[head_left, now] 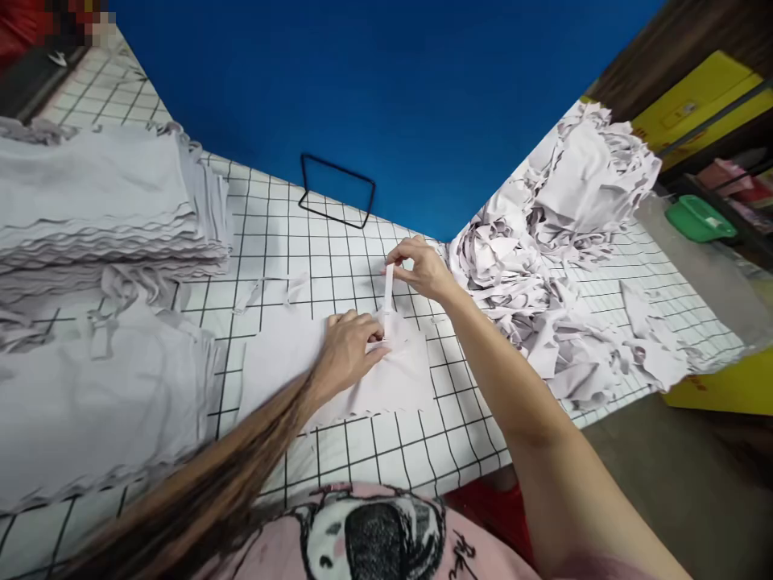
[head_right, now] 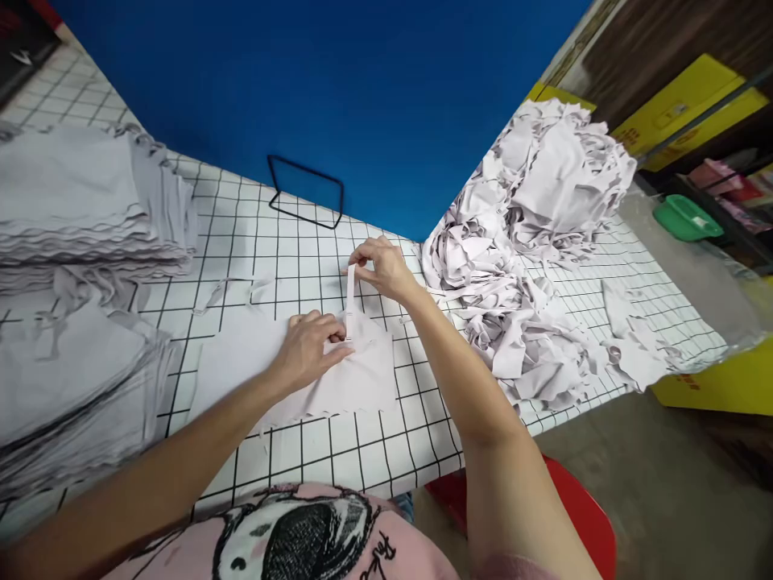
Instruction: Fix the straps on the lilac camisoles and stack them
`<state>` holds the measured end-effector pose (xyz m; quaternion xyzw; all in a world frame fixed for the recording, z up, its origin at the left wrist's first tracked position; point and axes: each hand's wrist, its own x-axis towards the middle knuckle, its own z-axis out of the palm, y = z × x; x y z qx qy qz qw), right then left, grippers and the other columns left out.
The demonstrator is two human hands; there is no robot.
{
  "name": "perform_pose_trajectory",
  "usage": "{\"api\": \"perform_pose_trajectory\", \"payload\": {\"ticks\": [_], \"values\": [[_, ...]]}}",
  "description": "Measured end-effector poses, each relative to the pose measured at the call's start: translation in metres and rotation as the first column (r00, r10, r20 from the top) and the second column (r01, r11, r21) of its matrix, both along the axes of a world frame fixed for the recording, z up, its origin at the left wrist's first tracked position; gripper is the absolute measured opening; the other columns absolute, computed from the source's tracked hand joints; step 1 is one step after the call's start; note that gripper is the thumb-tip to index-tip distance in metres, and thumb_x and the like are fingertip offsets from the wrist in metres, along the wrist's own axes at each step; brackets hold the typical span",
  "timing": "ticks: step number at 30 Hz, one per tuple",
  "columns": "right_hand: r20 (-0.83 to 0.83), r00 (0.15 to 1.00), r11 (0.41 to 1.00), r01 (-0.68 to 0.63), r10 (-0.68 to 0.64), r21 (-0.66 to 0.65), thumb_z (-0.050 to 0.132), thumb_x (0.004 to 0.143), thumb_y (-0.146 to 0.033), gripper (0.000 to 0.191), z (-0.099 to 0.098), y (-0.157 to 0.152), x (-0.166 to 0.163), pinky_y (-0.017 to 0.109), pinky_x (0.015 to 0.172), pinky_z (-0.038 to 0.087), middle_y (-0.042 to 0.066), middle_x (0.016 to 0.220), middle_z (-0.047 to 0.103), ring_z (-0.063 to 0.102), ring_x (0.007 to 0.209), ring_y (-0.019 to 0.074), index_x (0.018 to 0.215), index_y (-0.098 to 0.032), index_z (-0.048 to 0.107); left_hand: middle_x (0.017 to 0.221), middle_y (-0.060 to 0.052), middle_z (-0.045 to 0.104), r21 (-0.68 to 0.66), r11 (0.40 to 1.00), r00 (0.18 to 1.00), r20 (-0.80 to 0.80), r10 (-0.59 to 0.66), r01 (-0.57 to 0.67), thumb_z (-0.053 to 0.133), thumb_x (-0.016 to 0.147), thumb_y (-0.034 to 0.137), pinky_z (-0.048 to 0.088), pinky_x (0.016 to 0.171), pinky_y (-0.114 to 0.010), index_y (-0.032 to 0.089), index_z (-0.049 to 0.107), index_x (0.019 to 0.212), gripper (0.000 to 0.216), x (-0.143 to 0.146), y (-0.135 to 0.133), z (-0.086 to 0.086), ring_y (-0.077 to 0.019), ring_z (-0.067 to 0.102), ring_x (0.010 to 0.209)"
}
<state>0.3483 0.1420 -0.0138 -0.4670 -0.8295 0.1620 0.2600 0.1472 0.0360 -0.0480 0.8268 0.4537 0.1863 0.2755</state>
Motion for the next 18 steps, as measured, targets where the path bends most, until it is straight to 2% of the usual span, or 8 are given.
{"api": "perform_pose_trajectory", "payload": {"ticks": [3,6,8,11,14,18], "values": [[-0.029,0.996,0.994,0.077,-0.080,-0.078,0.066,0.083,-0.033,0.017,-0.019,0.011,-0.005,0.033,0.081,0.034,0.002,0.076,0.064,0.052,0.084,0.0188,0.076,-0.018,0.067,0.110,-0.007,0.063,0.106,0.991,0.996,-0.029,0.081,-0.077,0.067,0.084,0.040,0.036,0.087,-0.040,0.019,0.056,0.117,0.041,0.003,-0.003,-0.005,-0.0261,0.053,0.103],[0.001,0.987,0.976,0.159,-0.160,-0.147,0.069,0.081,-0.037,0.024,-0.032,0.010,-0.005,0.031,0.076,0.035,0.000,0.063,0.060,0.052,0.076,0.0175,0.068,-0.018,0.063,0.138,-0.014,0.050,0.218,0.971,0.989,-0.087,0.124,-0.102,0.064,0.086,0.042,0.038,0.094,-0.045,0.019,0.040,0.141,0.064,0.007,-0.006,-0.009,-0.0317,0.047,0.120],[-0.032,0.979,0.960,0.191,-0.202,-0.205,0.068,0.081,-0.039,0.027,-0.037,0.007,-0.002,0.029,0.071,0.036,-0.001,0.056,0.058,0.051,0.066,0.0148,0.068,-0.018,0.060,0.150,-0.013,0.040,0.265,0.964,0.986,-0.147,0.079,-0.037,0.058,0.091,0.042,0.035,0.101,-0.048,0.020,0.037,0.146,0.063,0.008,-0.007,-0.011,-0.0346,0.038,0.133],[-0.126,0.959,0.935,0.209,-0.253,-0.286,0.069,0.080,-0.043,0.028,-0.040,0.003,0.004,0.027,0.064,0.038,-0.002,0.056,0.059,0.049,0.057,0.0116,0.070,-0.018,0.060,0.156,-0.008,0.036,0.281,0.958,0.974,-0.226,0.005,0.060,0.047,0.096,0.042,0.032,0.108,-0.052,0.021,0.039,0.147,0.056,0.009,-0.008,-0.011,-0.0355,0.025,0.144],[-0.190,0.953,0.923,0.159,-0.237,-0.352,0.069,0.078,-0.044,0.027,-0.039,0.002,0.008,0.026,0.061,0.039,-0.001,0.060,0.060,0.051,0.058,0.0116,0.073,-0.018,0.062,0.157,-0.007,0.035,0.273,0.960,0.968,-0.252,0.002,0.069,0.044,0.097,0.043,0.033,0.109,-0.052,0.022,0.040,0.147,0.055,0.009,-0.008,-0.010,-0.0352,0.023,0.146],[-0.308,0.945,0.880,-0.050,-0.112,-0.472,0.065,0.080,-0.042,0.026,-0.031,0.002,0.014,0.026,0.061,0.042,0.000,0.068,0.061,0.053,0.062,0.0118,0.083,-0.016,0.067,0.157,-0.007,0.036,0.283,0.957,0.967,-0.254,0.009,0.065,0.043,0.098,0.044,0.035,0.108,-0.051,0.021,0.041,0.147,0.055,0.008,-0.007,-0.010,-0.0342,0.024,0.146]]}}
